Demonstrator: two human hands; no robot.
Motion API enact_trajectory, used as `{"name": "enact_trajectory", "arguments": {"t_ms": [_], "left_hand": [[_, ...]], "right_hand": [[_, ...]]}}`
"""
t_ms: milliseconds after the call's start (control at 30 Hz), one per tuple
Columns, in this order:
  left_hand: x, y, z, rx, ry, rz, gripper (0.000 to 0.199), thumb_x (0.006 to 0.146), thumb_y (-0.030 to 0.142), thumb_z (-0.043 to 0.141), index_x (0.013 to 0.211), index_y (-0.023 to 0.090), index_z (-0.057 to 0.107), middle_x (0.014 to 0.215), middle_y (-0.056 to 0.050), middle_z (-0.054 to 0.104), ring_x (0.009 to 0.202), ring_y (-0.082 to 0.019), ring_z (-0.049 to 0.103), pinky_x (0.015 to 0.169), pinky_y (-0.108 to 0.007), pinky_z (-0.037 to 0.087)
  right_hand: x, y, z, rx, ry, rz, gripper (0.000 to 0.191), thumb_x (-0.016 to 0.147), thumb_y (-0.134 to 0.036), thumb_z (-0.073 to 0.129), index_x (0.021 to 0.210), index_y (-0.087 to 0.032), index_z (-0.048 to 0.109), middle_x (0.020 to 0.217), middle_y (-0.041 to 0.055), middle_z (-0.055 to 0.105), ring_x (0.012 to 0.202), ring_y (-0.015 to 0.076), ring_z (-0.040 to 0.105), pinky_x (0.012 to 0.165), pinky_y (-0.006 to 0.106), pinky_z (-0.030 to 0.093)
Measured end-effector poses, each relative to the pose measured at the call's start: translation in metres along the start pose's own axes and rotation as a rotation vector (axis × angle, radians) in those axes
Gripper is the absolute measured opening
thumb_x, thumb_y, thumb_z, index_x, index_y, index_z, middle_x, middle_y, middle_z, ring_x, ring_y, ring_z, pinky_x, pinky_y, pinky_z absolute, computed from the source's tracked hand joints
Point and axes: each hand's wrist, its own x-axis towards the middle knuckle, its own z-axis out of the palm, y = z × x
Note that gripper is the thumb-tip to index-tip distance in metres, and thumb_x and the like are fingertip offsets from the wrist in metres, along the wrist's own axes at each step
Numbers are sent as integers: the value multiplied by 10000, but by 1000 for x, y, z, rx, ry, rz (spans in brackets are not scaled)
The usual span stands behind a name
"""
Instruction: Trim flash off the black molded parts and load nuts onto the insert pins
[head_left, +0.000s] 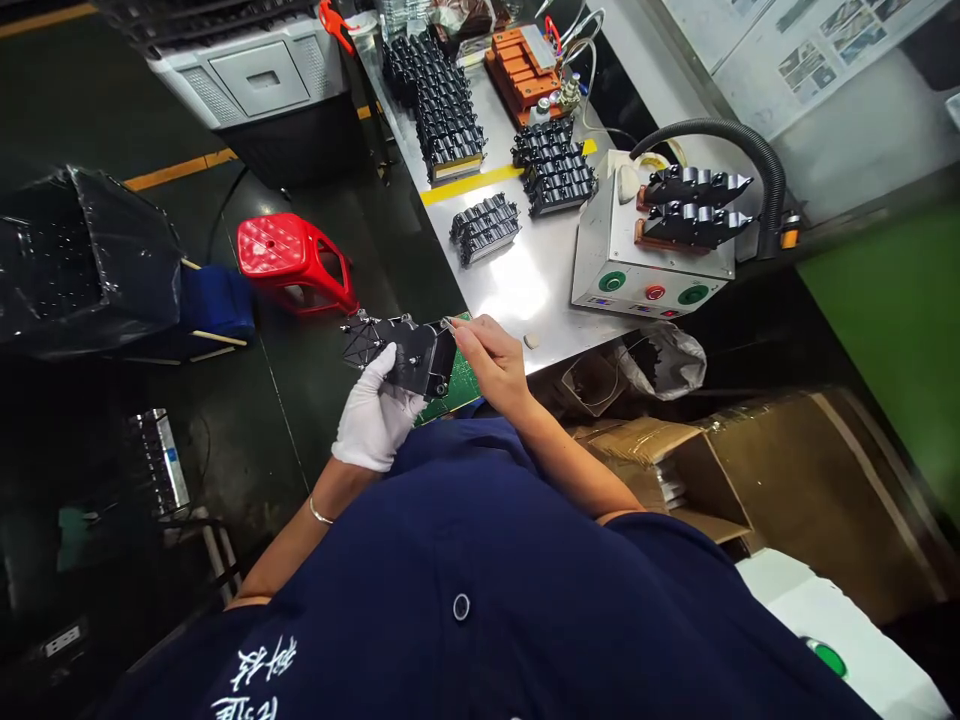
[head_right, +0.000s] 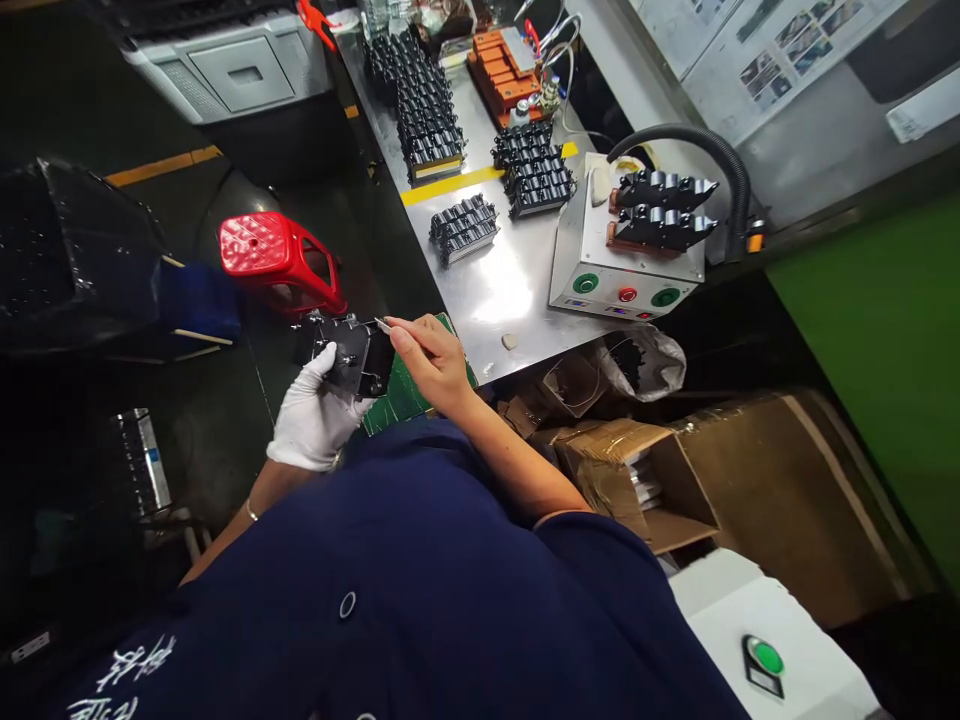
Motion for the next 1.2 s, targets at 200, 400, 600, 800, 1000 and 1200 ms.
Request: {"name": "enact_trajectory", "arguments": {"t_ms": [200,400,600,800,1000,1200], "left_hand": [[-5,6,-2,-20,-47,-29,333,947,114,494,1250,154,627,975,-53,778,874,-143,742,869,-278,595],[-6,14,-7,-36,-78,4,347,945,94,463,1241,126,642,990,-66,776,939,-160,735,964,-301,560],[3,14,-10,-34,-136,29,331,937,86,477,1222,126,640,987,-64,775,915,-146,736,935,-295,574],[-8,15,-22,237,-230,21,251,805,179,674,1051,155,720,934,-61,776,953,-217,732,909,-318,589],[-19,27,-30,499,-421,166,575,562,279,892,1094,164,708,977,-84,764,1031,-328,698,919,-422,583],[-16,34,-27,468,-439,217,519,533,180,879,1028,169,724,976,-100,759,1051,-351,687,910,-442,580]], "right_hand": [[7,15,-2,34,104,27,396,872,-576,589,776,-193,553,661,-44,483,571,81,410,540,254,340],[8,9,-7,55,52,-27,378,890,-555,575,765,-203,514,672,-36,502,605,88,447,562,256,365],[3,-6,-2,70,-55,-178,265,926,-438,570,798,-210,525,719,-16,534,616,96,469,566,268,382],[8,3,-5,15,-22,-52,354,901,-523,576,766,-201,519,662,-34,506,573,84,442,541,248,360],[5,-18,-26,-131,-330,-95,439,1002,-487,384,699,-195,510,570,-39,506,514,73,455,532,232,349],[5,-40,-41,-293,-650,-482,500,906,-655,464,722,-195,532,587,-29,477,524,92,430,492,253,281]]}}
